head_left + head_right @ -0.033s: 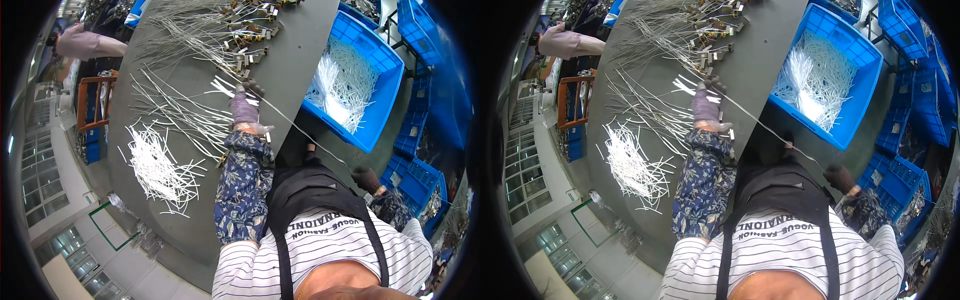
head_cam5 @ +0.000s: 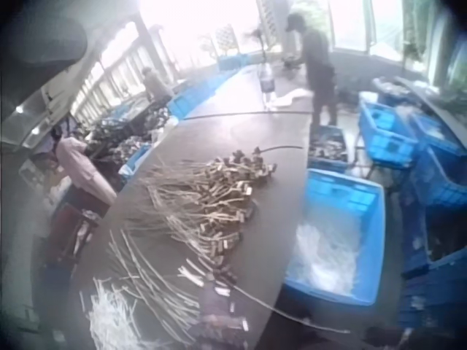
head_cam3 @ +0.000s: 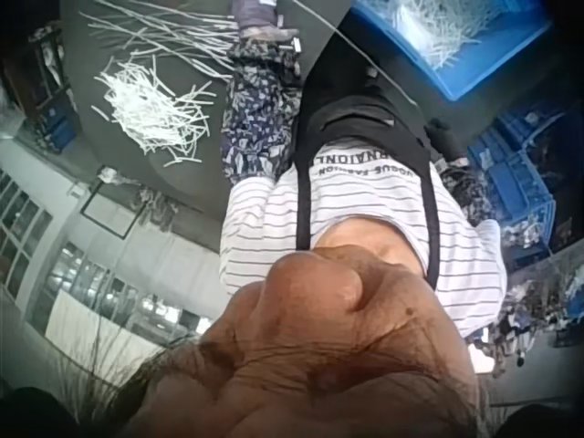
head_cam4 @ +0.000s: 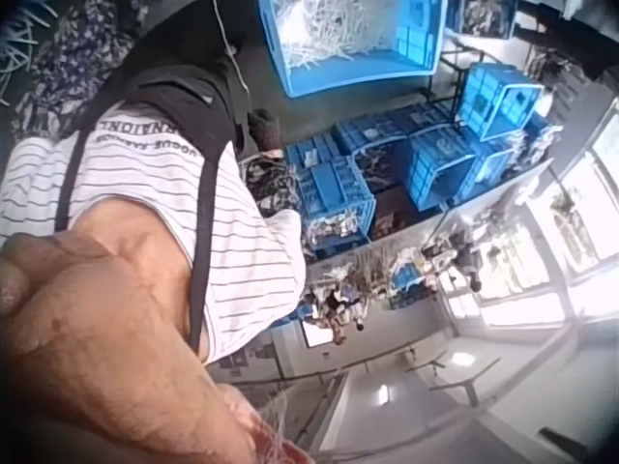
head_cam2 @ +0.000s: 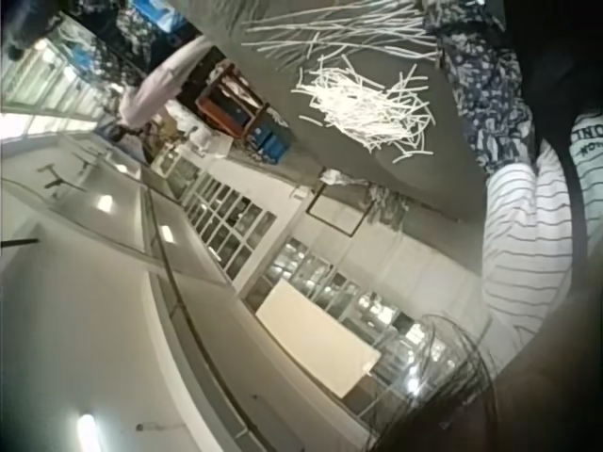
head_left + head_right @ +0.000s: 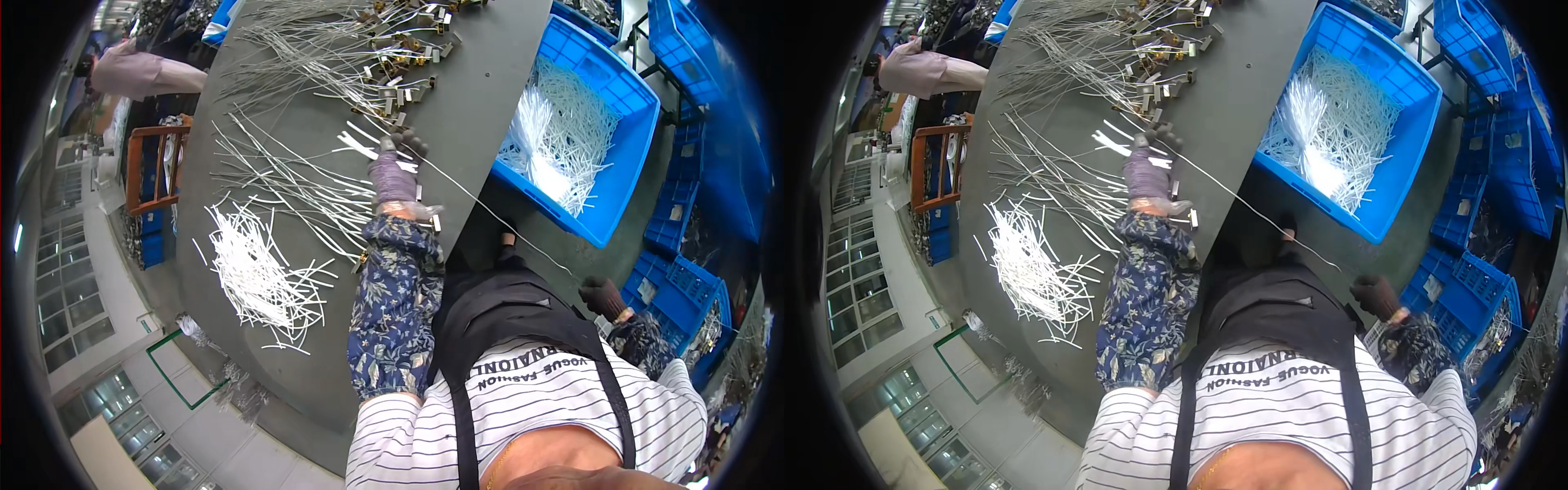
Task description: Assembling components by manually attaching white plastic fringe strips to metal stems.
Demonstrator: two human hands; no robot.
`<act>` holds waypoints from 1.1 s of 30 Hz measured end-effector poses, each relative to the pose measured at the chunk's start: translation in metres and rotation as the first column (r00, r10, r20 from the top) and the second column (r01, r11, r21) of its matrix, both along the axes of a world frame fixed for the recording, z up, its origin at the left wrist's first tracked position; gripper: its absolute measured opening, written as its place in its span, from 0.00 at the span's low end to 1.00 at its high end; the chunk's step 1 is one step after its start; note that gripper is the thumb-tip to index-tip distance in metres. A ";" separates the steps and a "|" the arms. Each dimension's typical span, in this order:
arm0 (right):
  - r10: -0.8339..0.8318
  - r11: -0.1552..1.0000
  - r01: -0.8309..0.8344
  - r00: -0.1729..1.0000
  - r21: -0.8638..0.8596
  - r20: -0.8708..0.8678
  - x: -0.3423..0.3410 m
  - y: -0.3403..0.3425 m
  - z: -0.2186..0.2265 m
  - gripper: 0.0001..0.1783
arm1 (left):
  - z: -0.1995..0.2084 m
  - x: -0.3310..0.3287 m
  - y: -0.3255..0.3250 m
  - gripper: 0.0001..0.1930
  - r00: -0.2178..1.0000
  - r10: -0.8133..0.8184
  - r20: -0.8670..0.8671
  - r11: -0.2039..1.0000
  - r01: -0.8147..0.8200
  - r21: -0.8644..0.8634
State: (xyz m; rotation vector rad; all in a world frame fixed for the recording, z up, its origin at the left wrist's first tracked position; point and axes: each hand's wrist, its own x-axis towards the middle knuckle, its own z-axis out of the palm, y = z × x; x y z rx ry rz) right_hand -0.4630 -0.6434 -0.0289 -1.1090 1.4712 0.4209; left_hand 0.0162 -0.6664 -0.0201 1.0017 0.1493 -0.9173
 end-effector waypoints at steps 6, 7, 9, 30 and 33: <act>-0.111 0.994 0.112 0.992 -0.009 0.053 -0.010 -0.001 -0.003 0.09 | 0.047 0.050 0.008 0.14 0.974 0.112 0.198 0.992 -0.099 -0.077; -0.086 0.996 0.086 0.996 -0.003 0.037 -0.007 -0.005 0.000 0.09 | 0.049 0.066 0.012 0.12 0.974 0.100 0.201 0.994 -0.088 -0.070; -0.058 0.998 0.058 0.998 0.005 0.026 -0.003 -0.011 0.002 0.11 | 0.058 0.082 0.018 0.09 0.974 0.090 0.209 0.995 -0.079 -0.063; -0.235 0.972 0.211 0.887 0.103 0.397 0.060 -0.015 0.020 0.08 | 0.038 0.008 0.045 0.18 0.928 -0.320 0.191 0.932 0.345 -0.114; -0.176 0.984 0.150 0.906 0.097 0.385 0.102 -0.022 0.030 0.09 | 0.068 -0.063 0.049 0.18 0.798 -0.572 0.190 0.813 0.521 0.260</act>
